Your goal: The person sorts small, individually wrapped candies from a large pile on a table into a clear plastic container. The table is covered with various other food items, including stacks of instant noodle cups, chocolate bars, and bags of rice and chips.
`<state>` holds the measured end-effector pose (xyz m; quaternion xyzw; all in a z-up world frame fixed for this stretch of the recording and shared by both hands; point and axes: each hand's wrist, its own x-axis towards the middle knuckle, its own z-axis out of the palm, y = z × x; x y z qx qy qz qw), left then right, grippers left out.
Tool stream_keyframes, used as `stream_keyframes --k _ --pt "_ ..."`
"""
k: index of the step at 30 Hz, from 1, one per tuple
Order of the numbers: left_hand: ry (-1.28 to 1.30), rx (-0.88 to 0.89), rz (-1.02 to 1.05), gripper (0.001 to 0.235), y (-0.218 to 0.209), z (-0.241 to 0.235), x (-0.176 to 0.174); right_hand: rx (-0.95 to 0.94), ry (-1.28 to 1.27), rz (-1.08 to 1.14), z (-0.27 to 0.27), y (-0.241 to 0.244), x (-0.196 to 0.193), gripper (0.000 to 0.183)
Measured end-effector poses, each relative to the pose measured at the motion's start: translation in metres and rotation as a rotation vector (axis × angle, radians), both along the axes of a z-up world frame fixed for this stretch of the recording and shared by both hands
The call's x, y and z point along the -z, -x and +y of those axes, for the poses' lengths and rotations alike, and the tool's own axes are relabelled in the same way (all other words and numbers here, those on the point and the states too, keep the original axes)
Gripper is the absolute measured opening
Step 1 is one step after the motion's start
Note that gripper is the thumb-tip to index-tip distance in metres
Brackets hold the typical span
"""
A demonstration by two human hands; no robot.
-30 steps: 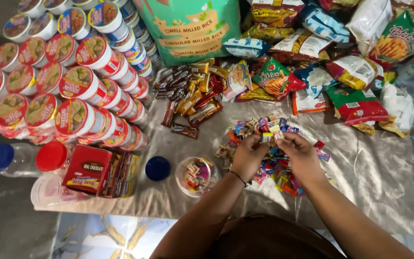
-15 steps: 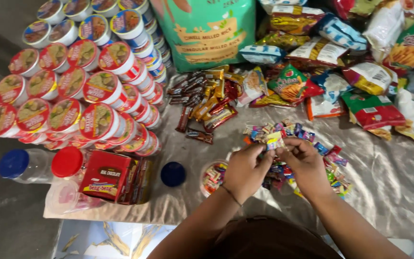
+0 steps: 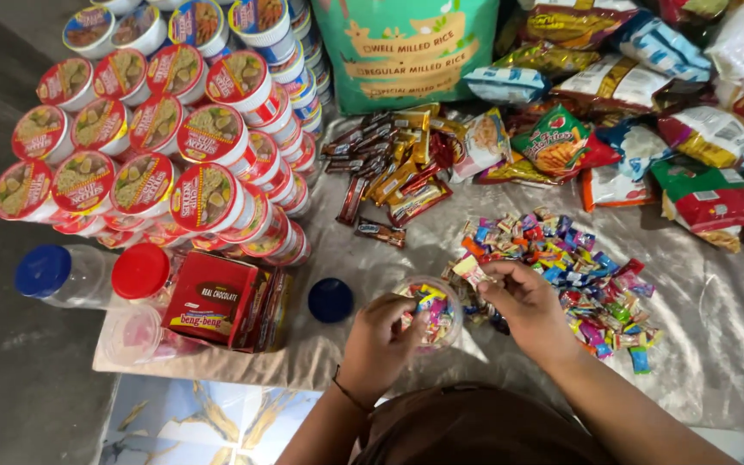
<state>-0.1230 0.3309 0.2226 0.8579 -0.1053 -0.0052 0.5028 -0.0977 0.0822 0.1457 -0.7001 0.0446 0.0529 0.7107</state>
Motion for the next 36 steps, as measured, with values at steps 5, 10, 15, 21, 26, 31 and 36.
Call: stream_keyframes --k 5,10,15,21,26,31,36 --pt "0.059 -0.021 -0.058 0.019 0.001 0.006 0.008 -0.03 0.012 0.008 0.01 0.005 -0.004 0.021" --pt "0.084 -0.063 0.073 0.016 0.0 0.004 0.0 -0.07 0.017 -0.029 0.015 0.006 -0.014 0.022" --pt "0.093 -0.094 0.098 0.016 -0.005 0.001 -0.001 -0.091 0.173 -0.055 0.015 0.005 -0.022 0.024" --pt "0.117 -0.068 0.062 0.015 -0.011 0.001 0.003 -0.1 0.247 -0.104 0.018 0.002 -0.027 0.024" --pt "0.153 -0.095 0.033 0.017 -0.014 0.003 0.003 -0.109 0.213 -0.132 0.018 -0.001 -0.018 0.024" --pt "0.162 -0.111 0.03 0.015 -0.018 0.005 0.004 -0.128 0.255 -0.172 0.023 -0.003 -0.025 0.022" --pt "0.168 -0.126 0.038 0.015 -0.019 0.005 0.005 -0.144 0.299 -0.125 0.028 -0.004 -0.024 0.02"
